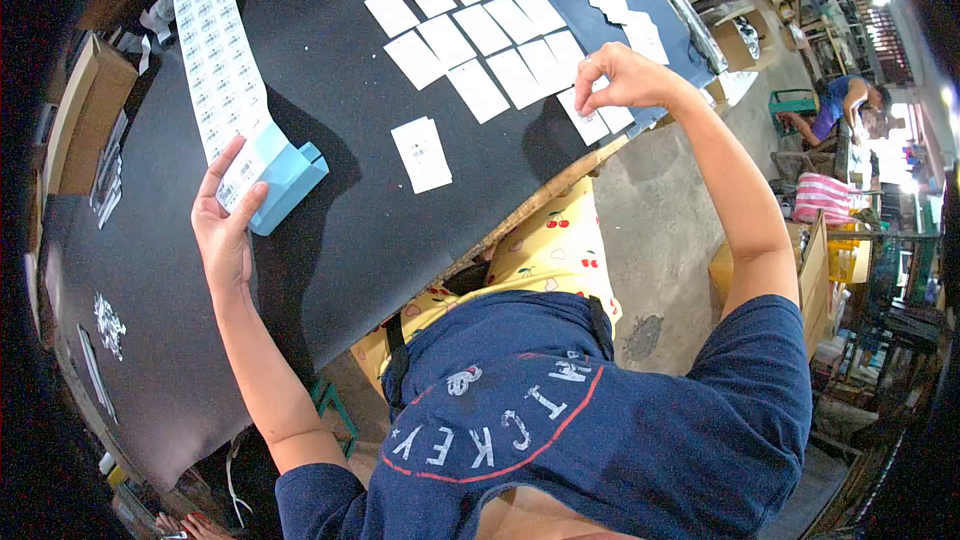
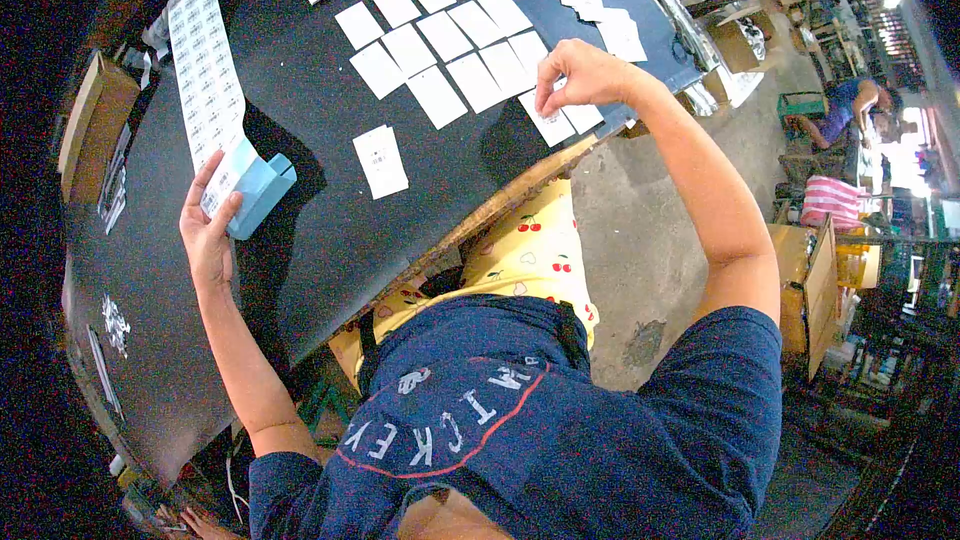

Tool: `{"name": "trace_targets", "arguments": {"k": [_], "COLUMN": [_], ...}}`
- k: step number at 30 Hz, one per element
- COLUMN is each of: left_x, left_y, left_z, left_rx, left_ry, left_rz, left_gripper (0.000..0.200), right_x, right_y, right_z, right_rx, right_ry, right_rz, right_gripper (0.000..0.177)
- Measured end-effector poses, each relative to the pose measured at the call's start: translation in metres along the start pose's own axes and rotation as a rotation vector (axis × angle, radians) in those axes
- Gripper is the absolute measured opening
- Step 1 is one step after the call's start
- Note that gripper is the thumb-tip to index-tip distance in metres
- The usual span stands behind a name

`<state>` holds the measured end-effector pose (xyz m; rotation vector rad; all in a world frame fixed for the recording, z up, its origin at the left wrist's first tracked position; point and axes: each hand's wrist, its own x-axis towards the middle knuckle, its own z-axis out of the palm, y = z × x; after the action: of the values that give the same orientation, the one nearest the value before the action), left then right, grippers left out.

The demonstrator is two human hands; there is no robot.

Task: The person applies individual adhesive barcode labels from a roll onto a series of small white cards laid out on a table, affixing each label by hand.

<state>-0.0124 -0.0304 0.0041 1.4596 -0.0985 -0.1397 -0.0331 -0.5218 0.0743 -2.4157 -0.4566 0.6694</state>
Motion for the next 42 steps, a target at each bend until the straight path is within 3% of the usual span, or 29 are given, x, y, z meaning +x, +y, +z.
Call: {"name": "trace_targets", "arguments": {"k": [13, 15, 20, 23, 27, 31, 37, 42], "left_x": [0.000, -0.002, -0.004, -0.003, -0.004, -0.005, -0.004, -0.003], "left_y": [0.001, 0.004, 0.012, 0.012, 0.013, 0.017, 0.015, 0.012], "left_z": [0.002, 0.004, 0.008, 0.007, 0.011, 0.010, 0.006, 0.007], "left_rx": [-0.029, -0.024, 0.009, -0.019, -0.039, -0.066, -0.023, -0.030], "left_ry": [-0.006, 0.006, 0.004, -0.001, 0.047, 0.030, 0.006, -0.011], "left_rz": [-0.004, -0.001, -0.006, -0.007, 0.046, 0.047, 0.024, 0.014], "left_gripper": [0.060, 0.060, 0.058, 0.058, 0.056, 0.056, 0.058, 0.059], "right_x": [-0.008, -0.012, -0.003, 0.022, 0.063, 0.090, 0.102, 0.090], "right_y": [0.003, -0.001, -0.060, -0.094, -0.103, -0.116, -0.112, -0.114], "right_z": [0.020, 0.019, 0.017, 0.040, 0.074, 0.092, 0.112, 0.125], "right_rx": [-0.022, -0.289, -0.059, 0.039, -0.079, -0.048, -0.107, -0.157], "right_ry": [0.164, 0.277, 0.152, 0.325, 0.428, 0.349, 0.419, 0.609], "right_rz": [-0.009, -0.161, -0.080, -0.147, -0.272, -0.230, -0.245, -0.252], "right_gripper": [0.008, 0.008, 0.012, 0.011, 0.009, 0.006, 0.006, 0.007]}}
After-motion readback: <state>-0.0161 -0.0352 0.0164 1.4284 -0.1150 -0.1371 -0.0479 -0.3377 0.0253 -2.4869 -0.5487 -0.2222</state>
